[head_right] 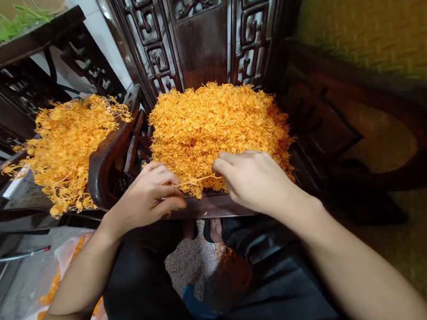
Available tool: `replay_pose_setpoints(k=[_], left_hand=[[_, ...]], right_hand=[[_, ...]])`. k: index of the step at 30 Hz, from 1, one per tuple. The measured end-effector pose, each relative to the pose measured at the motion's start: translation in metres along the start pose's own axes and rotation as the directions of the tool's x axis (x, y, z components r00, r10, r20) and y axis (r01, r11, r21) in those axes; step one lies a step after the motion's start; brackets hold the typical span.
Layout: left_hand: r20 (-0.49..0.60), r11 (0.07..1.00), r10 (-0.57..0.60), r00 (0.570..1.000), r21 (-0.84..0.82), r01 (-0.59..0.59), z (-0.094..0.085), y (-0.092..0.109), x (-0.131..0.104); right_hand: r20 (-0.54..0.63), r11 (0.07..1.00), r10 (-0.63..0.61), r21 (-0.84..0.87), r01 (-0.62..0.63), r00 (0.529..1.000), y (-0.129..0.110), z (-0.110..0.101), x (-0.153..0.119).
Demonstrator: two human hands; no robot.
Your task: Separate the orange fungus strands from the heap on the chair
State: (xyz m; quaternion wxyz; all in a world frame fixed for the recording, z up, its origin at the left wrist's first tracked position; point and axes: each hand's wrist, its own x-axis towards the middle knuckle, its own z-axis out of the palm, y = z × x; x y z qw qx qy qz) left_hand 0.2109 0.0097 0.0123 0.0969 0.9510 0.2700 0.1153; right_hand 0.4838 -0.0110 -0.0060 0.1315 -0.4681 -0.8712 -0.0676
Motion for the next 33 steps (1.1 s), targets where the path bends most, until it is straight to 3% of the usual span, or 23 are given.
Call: replay_pose_setpoints(k=[3,5,9,11,15,19,23,25,27,30,33], left_hand=[[-0.164,0.989,-0.042,0.986,0.135,0.064,0.010,0.000,0.002],[-0.201,0.971,-0.016,0.980,0.230,0.063,0.014,-0.001,0.003],[-0.191,0.923,-0.082,0.978,0.357,0.147,0.016,-0.007,0.001],[-0.163,0.900,-0.143,0.976,0.390,0.197,0.015,-0.010,-0.001],[-0.075,0.892,-0.143,0.987,0.423,0.162,0.010,-0.014,-0.003],[-0.088,0.885,-0.154,0.984,0.431,0.177,0.006,-0.018,-0.004],[-0.106,0.875,-0.179,0.978,0.438,0.207,0.006,-0.021,-0.003],[-0.147,0.873,-0.219,0.965,0.413,0.261,0.007,-0.019,0.000],[-0.223,0.870,-0.276,0.935,0.355,0.342,0.011,-0.013,0.005],[-0.316,0.869,-0.348,0.883,0.245,0.430,0.021,0.003,0.016],[-0.285,0.910,-0.305,0.909,0.193,0.366,0.034,0.021,0.026]], right_hand=[[0.069,0.996,0.057,-0.078,-0.052,0.996,-0.005,-0.002,0.000],[0.095,0.996,0.070,-0.064,-0.064,0.993,-0.004,-0.003,-0.001],[0.135,0.995,0.054,0.074,-0.065,0.989,0.003,-0.004,-0.004],[0.143,0.996,0.052,0.064,-0.062,0.988,0.006,-0.005,-0.005],[0.091,0.998,0.004,0.058,-0.009,0.996,0.019,-0.007,-0.010],[0.033,0.994,-0.053,0.098,0.050,0.998,0.039,-0.006,-0.020],[0.047,0.996,0.085,-0.041,-0.083,0.995,0.048,-0.003,-0.023],[0.010,0.979,0.200,0.041,-0.200,0.980,0.041,0.001,-0.017],[0.031,0.896,0.294,0.338,-0.286,0.955,0.026,0.008,-0.008],[0.164,0.571,0.315,0.754,-0.325,0.935,-0.005,0.018,0.010],[0.148,0.335,0.330,0.905,-0.263,0.932,-0.031,0.022,0.024]])
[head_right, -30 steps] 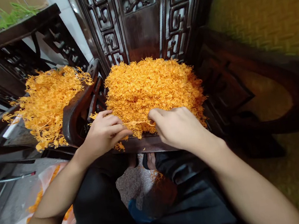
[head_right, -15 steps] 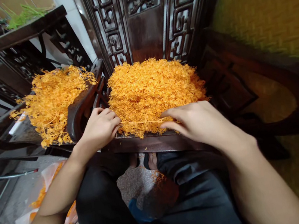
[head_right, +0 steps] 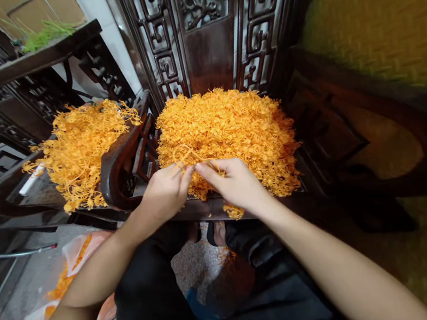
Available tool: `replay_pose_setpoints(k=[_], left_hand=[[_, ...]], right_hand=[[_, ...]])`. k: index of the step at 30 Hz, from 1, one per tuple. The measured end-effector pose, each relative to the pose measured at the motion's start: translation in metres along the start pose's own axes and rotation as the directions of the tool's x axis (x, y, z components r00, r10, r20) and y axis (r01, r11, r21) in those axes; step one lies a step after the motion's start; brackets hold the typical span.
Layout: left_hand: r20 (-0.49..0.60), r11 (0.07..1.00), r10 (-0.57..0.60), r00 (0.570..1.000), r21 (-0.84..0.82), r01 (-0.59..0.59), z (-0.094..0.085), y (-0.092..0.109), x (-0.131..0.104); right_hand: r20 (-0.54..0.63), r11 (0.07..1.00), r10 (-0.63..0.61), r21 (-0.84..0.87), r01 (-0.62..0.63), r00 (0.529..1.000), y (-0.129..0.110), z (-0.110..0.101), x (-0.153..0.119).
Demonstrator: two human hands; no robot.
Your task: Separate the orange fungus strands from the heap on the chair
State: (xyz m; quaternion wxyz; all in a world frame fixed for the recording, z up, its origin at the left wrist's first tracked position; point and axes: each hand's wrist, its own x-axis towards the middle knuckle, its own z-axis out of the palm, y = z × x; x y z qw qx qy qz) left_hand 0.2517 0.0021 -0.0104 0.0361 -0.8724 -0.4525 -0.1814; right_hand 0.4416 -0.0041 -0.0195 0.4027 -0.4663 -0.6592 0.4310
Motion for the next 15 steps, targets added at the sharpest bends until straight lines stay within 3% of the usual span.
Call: replay_pose_setpoints(k=[6,9,12,15], left_hand=[[0.065,0.994,0.099,0.993,0.048,-0.102,0.007,0.015,-0.001],[0.109,0.974,0.203,0.973,0.079,-0.212,-0.002,0.012,0.001],[0.127,0.966,0.230,0.965,0.093,-0.242,-0.014,0.012,0.004],[0.193,0.970,0.227,0.955,0.040,-0.239,-0.023,0.009,0.006]], right_hand=[[-0.053,0.988,-0.026,0.149,0.033,0.998,-0.009,0.009,0.002],[-0.031,0.960,0.016,0.280,-0.007,0.999,-0.009,0.013,0.000],[-0.086,0.901,0.058,0.434,-0.015,0.995,-0.010,0.023,-0.003],[-0.145,0.893,0.064,0.449,0.008,0.987,-0.013,0.032,-0.005]])
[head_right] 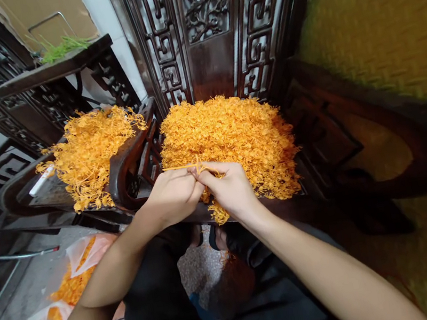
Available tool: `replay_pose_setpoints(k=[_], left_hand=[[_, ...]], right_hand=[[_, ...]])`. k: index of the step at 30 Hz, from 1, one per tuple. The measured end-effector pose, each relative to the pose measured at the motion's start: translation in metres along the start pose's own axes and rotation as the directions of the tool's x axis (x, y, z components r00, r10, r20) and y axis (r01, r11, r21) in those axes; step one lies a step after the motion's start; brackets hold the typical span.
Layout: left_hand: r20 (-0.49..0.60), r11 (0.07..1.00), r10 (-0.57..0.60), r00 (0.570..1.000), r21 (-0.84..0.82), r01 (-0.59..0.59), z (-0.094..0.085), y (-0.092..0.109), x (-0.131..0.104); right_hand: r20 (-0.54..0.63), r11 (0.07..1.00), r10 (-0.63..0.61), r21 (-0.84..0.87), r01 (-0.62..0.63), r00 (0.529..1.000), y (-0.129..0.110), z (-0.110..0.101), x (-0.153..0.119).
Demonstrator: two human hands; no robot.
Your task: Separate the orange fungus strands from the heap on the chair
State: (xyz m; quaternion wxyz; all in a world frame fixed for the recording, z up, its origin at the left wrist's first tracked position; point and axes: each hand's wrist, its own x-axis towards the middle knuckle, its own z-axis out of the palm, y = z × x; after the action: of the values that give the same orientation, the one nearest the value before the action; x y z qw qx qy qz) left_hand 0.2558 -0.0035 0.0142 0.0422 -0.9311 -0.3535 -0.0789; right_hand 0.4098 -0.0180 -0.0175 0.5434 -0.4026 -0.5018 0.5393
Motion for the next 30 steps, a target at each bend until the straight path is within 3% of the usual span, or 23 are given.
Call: replay_pose_setpoints(k=[4,7,11,14,16,18,20,23,26,30], left_hand=[[-0.013,0.942,-0.114,0.993,-0.319,0.104,-0.006,-0.022,-0.007],[-0.153,0.826,-0.087,0.984,-0.563,-0.015,-0.011,-0.038,-0.012],[-0.353,0.748,-0.074,0.933,-0.638,-0.182,-0.013,-0.035,-0.008],[-0.406,0.736,-0.081,0.910,-0.640,-0.220,-0.011,-0.026,-0.001],[-0.445,0.714,-0.206,0.871,-0.678,-0.177,-0.008,-0.021,0.003],[-0.468,0.651,-0.392,0.792,-0.750,-0.121,-0.005,-0.015,0.005],[-0.414,0.511,-0.563,0.715,-0.855,-0.093,-0.002,-0.009,0.007],[-0.197,0.202,-0.713,0.673,-0.977,-0.072,0.003,-0.003,0.010],[-0.057,-0.013,-0.760,0.647,-0.995,-0.103,0.006,-0.003,0.012],[0.088,-0.238,-0.771,0.631,-0.958,-0.157,0.003,-0.007,0.013]], right_hand=[[0.030,0.976,-0.118,-0.181,0.122,0.993,-0.004,-0.003,0.001],[0.079,0.927,-0.223,-0.292,0.237,0.972,-0.007,-0.014,0.009],[0.227,0.927,-0.084,-0.340,0.160,0.970,-0.007,-0.023,0.018],[0.353,0.917,0.035,-0.383,0.111,0.935,-0.011,-0.022,0.016],[0.410,0.899,0.069,-0.421,0.122,0.910,-0.015,-0.020,0.013],[0.440,0.870,0.068,-0.465,0.162,0.895,-0.020,-0.017,0.011],[0.476,0.862,0.035,-0.460,0.215,0.879,-0.023,-0.014,0.009],[0.471,0.876,0.036,-0.439,0.199,0.881,-0.022,-0.010,0.007],[0.384,0.883,0.103,-0.459,0.093,0.917,-0.018,-0.007,0.007],[0.358,0.923,0.117,-0.383,0.032,0.926,-0.011,-0.007,0.011]])
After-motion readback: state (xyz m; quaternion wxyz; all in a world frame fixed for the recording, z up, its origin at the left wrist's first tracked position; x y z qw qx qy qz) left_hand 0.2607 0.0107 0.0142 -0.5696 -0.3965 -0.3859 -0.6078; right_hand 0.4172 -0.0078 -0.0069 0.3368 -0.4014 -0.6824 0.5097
